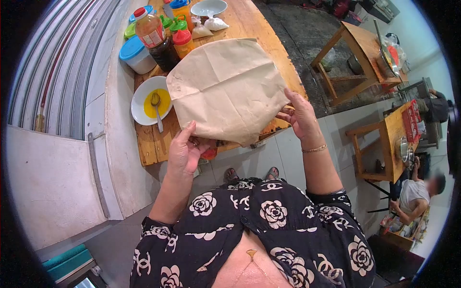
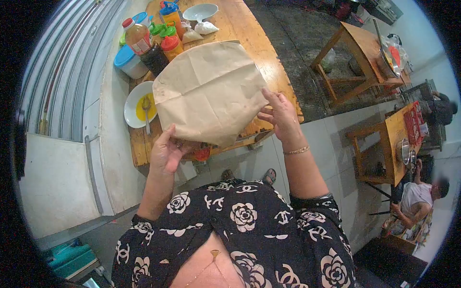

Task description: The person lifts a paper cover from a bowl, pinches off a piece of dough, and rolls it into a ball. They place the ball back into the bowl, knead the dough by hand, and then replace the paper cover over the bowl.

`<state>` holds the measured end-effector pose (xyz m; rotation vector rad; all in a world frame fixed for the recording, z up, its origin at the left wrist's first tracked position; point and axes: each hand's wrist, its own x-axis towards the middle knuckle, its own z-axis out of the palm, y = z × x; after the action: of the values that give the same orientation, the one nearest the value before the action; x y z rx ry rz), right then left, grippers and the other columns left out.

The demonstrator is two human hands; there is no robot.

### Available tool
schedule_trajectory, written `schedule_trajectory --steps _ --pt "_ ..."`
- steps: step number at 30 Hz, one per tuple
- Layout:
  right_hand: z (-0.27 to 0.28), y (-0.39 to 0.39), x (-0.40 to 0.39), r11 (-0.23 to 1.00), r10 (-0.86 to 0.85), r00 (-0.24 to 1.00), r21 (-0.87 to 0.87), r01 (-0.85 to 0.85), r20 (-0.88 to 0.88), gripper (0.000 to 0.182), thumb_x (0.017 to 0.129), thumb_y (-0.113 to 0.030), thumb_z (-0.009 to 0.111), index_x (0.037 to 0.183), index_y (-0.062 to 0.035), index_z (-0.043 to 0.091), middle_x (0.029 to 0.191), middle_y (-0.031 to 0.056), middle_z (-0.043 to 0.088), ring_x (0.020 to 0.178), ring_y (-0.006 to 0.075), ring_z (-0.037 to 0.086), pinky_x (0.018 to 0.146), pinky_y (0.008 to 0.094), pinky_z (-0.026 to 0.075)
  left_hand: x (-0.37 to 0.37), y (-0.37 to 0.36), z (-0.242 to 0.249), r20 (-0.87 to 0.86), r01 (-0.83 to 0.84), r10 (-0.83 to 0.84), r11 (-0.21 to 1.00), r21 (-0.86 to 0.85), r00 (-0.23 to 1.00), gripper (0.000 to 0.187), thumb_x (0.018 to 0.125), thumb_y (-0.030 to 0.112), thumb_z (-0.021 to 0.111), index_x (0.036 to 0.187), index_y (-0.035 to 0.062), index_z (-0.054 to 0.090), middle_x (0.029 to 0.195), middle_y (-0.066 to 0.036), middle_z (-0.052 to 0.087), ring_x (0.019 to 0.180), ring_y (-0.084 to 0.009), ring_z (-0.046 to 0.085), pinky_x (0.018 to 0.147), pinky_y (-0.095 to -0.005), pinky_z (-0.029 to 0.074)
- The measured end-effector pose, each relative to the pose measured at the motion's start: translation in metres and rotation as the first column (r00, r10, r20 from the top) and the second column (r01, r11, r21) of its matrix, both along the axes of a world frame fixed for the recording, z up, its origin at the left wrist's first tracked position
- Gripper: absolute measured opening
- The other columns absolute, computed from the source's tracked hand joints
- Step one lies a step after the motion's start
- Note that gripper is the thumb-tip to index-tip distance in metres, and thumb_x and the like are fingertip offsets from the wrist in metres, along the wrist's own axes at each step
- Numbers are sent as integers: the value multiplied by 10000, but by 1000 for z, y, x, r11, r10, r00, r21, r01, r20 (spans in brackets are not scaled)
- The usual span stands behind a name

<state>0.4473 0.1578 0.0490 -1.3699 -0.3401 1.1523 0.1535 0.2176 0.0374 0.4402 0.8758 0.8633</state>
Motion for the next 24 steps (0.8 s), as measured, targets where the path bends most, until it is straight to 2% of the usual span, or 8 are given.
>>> schedule_trajectory --steps 4,11,16,17,19,22,23,24 --pt "-20 -17 14 991 -132 991 -19 133 34 438 915 -425 607 1135 -47 572 983 56 593 828 158 597 728 301 519 -4 -4 1 4 61 -61 998 21 998 571 897 322 658 1333 36 425 1231 -145 534 1193 -301 498 979 -549 438" --pt "-35 -63 10 991 -125 969 -26 133 211 288 924 -272 605 1083 -32 597 871 31 597 739 128 573 687 253 492 -18 -22 -3 -224 -89 138 973 215 965 439 894 355 678 1155 42 514 1082 -71 570 995 -190 539 865 -382 445" --pt "-35 -90 -14 879 477 840 -153 -452 258 213 907 -157 625 1018 25 632 802 46 636 730 122 609 688 253 515 -31 -26 -20 -322 -147 353 840 522 879 250 926 328 649 919 102 541 815 14 525 741 -108 500 694 -278 420" --pt "-32 -89 -22 811 585 762 -187 -555 277 213 905 -149 631 1009 38 635 796 55 644 734 123 617 689 257 522 -31 -28 -19 -315 -79 282 845 528 906 254 935 337 633 891 106 539 770 20 502 693 -103 477 651 -275 407" --pt "-26 -84 -35 812 584 796 -120 -572 157 233 899 -150 648 1014 52 628 840 70 657 749 121 623 696 261 528 -30 -32 -12 -302 53 136 838 543 943 279 953 356 602 833 114 533 680 32 455 598 -94 432 566 -269 380" --pt "-16 -76 -42 854 521 852 18 -521 -63 335 937 -207 601 1137 60 560 943 140 670 780 182 659 710 325 559 -19 -36 -5 -252 197 -138 954 226 958 372 968 437 541 801 105 547 629 20 438 532 -105 413 509 -269 363" --pt "-16 -73 -41 883 467 859 63 -465 -211 363 953 -229 574 1171 58 534 965 159 668 798 201 668 716 344 566 -26 -33 -8 -95 268 -260 959 89 961 431 934 483 570 879 56 582 709 -36 565 651 -128 582 583 -314 542" --pt "-15 -69 -40 911 407 841 97 -400 -357 391 968 -252 547 1205 57 509 987 177 667 815 221 678 723 363 573 -23 -33 -4 -55 283 -282 959 4 958 461 918 502 582 927 41 576 752 -56 573 683 -158 599 614 -348 556"
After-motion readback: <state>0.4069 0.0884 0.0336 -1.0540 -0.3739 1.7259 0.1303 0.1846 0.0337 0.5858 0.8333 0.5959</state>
